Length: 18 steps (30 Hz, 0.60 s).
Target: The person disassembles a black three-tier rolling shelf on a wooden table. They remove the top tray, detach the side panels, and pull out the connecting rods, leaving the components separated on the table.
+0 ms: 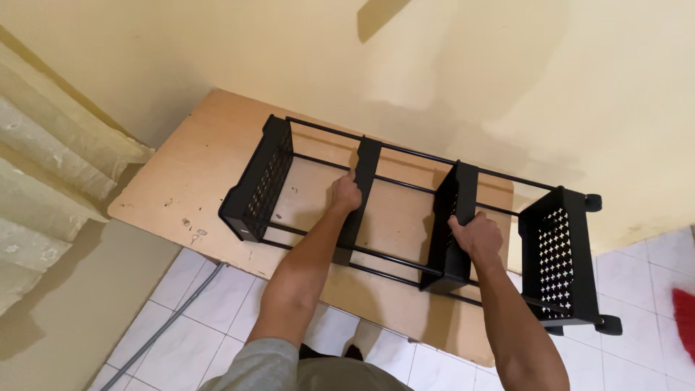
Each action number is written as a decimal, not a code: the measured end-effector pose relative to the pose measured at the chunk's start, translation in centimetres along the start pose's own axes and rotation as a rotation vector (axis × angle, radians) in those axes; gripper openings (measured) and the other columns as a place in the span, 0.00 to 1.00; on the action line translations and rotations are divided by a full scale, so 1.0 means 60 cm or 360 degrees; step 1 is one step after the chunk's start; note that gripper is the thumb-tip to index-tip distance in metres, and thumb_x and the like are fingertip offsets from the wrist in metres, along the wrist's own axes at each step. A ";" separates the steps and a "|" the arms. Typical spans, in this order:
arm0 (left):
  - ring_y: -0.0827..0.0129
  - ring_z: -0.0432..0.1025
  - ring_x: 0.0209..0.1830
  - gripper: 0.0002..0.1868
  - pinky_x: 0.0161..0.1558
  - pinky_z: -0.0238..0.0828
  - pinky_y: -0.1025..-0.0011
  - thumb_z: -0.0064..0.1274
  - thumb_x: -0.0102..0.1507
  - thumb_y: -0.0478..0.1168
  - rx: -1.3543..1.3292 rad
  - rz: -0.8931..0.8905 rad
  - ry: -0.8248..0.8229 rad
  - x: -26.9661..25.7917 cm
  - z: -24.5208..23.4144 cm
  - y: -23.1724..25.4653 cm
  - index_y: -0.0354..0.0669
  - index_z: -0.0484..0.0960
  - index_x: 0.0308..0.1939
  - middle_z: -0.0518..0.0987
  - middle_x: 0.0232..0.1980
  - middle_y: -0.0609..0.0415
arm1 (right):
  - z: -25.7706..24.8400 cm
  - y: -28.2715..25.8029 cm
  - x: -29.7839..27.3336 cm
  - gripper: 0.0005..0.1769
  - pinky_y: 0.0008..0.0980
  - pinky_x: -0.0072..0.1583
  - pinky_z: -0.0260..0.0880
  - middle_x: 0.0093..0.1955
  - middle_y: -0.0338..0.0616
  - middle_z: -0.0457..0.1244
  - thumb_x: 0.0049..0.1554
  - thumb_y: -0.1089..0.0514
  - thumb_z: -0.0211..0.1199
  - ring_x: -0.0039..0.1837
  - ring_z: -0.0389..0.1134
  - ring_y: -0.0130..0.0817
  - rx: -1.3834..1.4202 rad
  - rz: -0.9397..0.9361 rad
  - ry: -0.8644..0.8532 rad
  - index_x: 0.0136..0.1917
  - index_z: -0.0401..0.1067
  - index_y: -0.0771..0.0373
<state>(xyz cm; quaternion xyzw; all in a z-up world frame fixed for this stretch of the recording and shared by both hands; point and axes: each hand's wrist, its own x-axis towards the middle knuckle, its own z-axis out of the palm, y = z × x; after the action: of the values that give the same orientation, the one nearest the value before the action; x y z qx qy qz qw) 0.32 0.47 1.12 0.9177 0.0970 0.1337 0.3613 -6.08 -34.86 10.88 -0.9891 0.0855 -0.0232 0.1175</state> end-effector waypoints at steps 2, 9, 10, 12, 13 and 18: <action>0.42 0.75 0.56 0.34 0.58 0.72 0.57 0.47 0.58 0.30 -0.0002 -0.0075 -0.0069 -0.016 -0.027 0.023 0.41 0.70 0.71 0.80 0.51 0.34 | -0.011 -0.005 -0.008 0.46 0.56 0.59 0.71 0.60 0.63 0.66 0.52 0.28 0.63 0.62 0.69 0.61 0.0063 0.0003 -0.0019 0.65 0.67 0.71; 0.44 0.68 0.61 0.19 0.58 0.65 0.46 0.52 0.65 0.40 0.0085 -0.0160 0.0175 -0.124 -0.158 0.112 0.45 0.77 0.61 0.72 0.59 0.40 | 0.000 -0.065 -0.025 0.45 0.63 0.62 0.55 0.67 0.62 0.55 0.51 0.39 0.68 0.70 0.53 0.58 0.0066 -0.0384 0.0395 0.73 0.61 0.64; 0.45 0.67 0.60 0.19 0.58 0.63 0.46 0.53 0.63 0.40 0.0102 -0.0065 0.0297 -0.139 -0.170 0.116 0.45 0.78 0.59 0.72 0.58 0.41 | 0.006 -0.078 -0.027 0.42 0.63 0.62 0.53 0.66 0.61 0.55 0.53 0.40 0.67 0.69 0.53 0.58 0.0082 -0.0497 0.0475 0.72 0.62 0.64; 0.47 0.67 0.59 0.18 0.57 0.62 0.46 0.55 0.62 0.40 0.0078 0.0060 0.0484 -0.169 -0.183 0.115 0.45 0.80 0.56 0.73 0.56 0.44 | 0.018 -0.107 -0.028 0.36 0.62 0.62 0.52 0.65 0.60 0.56 0.55 0.42 0.66 0.68 0.54 0.56 0.0164 -0.0696 0.0547 0.70 0.65 0.63; 0.49 0.67 0.59 0.17 0.58 0.62 0.47 0.55 0.62 0.40 0.0033 0.0100 0.0554 -0.185 -0.187 0.111 0.46 0.81 0.55 0.73 0.56 0.45 | 0.024 -0.130 -0.030 0.34 0.62 0.63 0.52 0.64 0.59 0.57 0.57 0.43 0.66 0.67 0.55 0.55 0.0229 -0.0778 0.0547 0.69 0.66 0.63; 0.51 0.68 0.56 0.13 0.54 0.61 0.47 0.56 0.61 0.40 -0.0023 0.0167 0.1032 -0.262 -0.218 0.049 0.46 0.83 0.49 0.74 0.52 0.48 | 0.044 -0.257 -0.065 0.21 0.58 0.60 0.55 0.58 0.51 0.61 0.55 0.47 0.66 0.63 0.60 0.49 0.0379 -0.1245 0.0570 0.59 0.74 0.58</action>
<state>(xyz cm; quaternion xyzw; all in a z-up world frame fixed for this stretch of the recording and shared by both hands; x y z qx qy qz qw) -18.43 2.36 9.62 0.8284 0.1588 0.4381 0.3107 -7.24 -18.83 11.83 -0.9070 -0.2794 -0.2464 0.1963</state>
